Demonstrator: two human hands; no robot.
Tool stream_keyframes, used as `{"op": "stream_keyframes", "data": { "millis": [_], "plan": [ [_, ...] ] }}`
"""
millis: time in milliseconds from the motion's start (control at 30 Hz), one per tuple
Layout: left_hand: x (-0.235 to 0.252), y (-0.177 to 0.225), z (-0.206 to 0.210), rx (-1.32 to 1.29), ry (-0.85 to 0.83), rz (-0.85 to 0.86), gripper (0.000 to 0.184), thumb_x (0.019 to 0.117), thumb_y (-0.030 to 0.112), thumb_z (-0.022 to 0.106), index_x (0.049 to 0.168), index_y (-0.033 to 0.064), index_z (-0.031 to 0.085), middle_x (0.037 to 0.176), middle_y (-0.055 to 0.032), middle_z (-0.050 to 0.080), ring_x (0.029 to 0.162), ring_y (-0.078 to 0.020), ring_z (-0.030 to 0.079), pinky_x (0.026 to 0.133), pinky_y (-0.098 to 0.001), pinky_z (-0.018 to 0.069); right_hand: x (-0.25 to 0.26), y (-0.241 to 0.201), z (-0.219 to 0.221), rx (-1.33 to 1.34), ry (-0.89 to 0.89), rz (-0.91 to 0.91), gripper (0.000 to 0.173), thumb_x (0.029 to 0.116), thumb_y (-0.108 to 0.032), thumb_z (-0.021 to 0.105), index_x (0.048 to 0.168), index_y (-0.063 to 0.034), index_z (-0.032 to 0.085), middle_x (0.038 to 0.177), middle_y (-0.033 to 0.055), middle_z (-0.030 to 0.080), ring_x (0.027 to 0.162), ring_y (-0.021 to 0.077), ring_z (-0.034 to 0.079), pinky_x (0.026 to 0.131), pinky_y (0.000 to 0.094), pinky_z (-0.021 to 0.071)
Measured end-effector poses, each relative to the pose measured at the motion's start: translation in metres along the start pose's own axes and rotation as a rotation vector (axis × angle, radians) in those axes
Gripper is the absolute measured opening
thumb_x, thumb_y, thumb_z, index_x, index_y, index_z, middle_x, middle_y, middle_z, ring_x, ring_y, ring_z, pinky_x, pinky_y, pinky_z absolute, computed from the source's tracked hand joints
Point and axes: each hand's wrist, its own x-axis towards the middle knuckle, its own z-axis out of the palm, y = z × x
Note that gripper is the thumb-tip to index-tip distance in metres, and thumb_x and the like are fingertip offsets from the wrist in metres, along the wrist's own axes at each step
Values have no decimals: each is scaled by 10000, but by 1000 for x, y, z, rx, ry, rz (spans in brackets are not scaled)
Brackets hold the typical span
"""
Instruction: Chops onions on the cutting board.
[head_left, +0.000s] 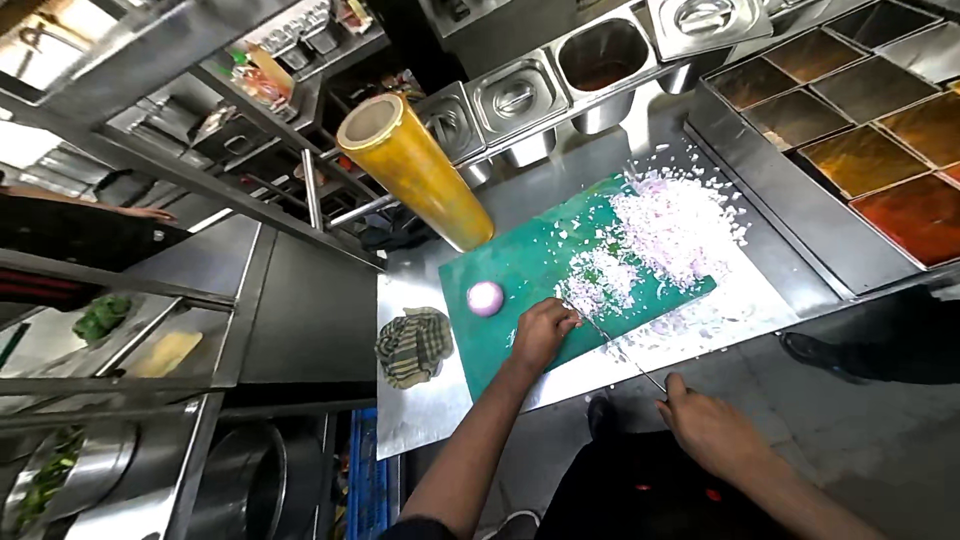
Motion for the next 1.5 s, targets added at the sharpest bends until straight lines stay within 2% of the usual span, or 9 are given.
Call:
{"op": "stream_keyframes", "data": {
  "millis": [233,367,500,667,1033,1167,1300,1433,1500],
  "plan": [
    [5,12,-8,35,-89,-129,88,953,121,712,929,70,780,1030,-91,753,930,-220,734,858,-423,606,-22,1,-17,-41,83,-38,477,1091,-449,399,1301,-32,494,888,200,692,843,429,728,703,556,584],
    [11,21,-9,71,-128,-194,101,950,140,701,931,78,779,1011,-79,755,914,-228,732,840,-452,599,-3,-1,-7,-14,-35,-20,484,1105,-446,364,1344,-34,454,990,221,691,950,438,720,788,565,580],
    [13,26,-13,71,-152,-240,117,959,145,680,942,73,770,1019,-80,755,924,-237,728,850,-464,589,-21,0,-15,-25,56,-61,495,1087,-456,406,1322,-27,481,872,202,687,835,429,729,706,567,584],
    [13,21,-11,24,-148,-237,138,971,156,665,977,75,777,1044,-96,756,950,-260,732,860,-495,589,-3,-1,-6,-5,-12,-27,516,1092,-465,393,1386,-43,440,949,201,695,915,422,724,776,560,582],
    [19,21,-17,-41,-245,-244,198,1028,167,592,1049,70,762,1103,-122,735,1070,-306,696,923,-543,542,-19,4,-16,-34,125,-92,487,1055,-426,505,1312,-12,502,764,140,675,721,359,715,653,525,580],
    [21,23,-21,-21,-264,-260,181,1017,177,621,1069,76,761,1097,-130,734,1075,-318,693,921,-543,541,-5,3,-7,-80,67,-43,479,1072,-435,471,1346,-43,475,822,134,689,787,349,727,711,522,586],
    [21,25,-24,-8,-303,-311,188,1017,203,630,1082,73,750,1124,-138,729,1102,-334,684,932,-555,537,-22,2,-16,-98,155,-101,484,1057,-441,490,1292,-17,509,734,123,668,701,348,714,637,520,576],
    [20,26,-24,4,-300,-340,211,1020,245,634,1098,88,751,1106,-134,734,1087,-334,691,922,-554,543,-6,1,-6,-114,74,-28,477,1078,-448,445,1344,-54,474,843,133,694,811,351,731,717,516,587],
    [18,25,-23,25,-299,-333,224,1030,250,615,1099,87,752,1090,-138,737,1072,-339,696,913,-554,543,-18,0,-17,-109,127,-52,466,1064,-445,471,1302,-46,505,781,127,681,751,349,725,670,517,583]
  ]
}}
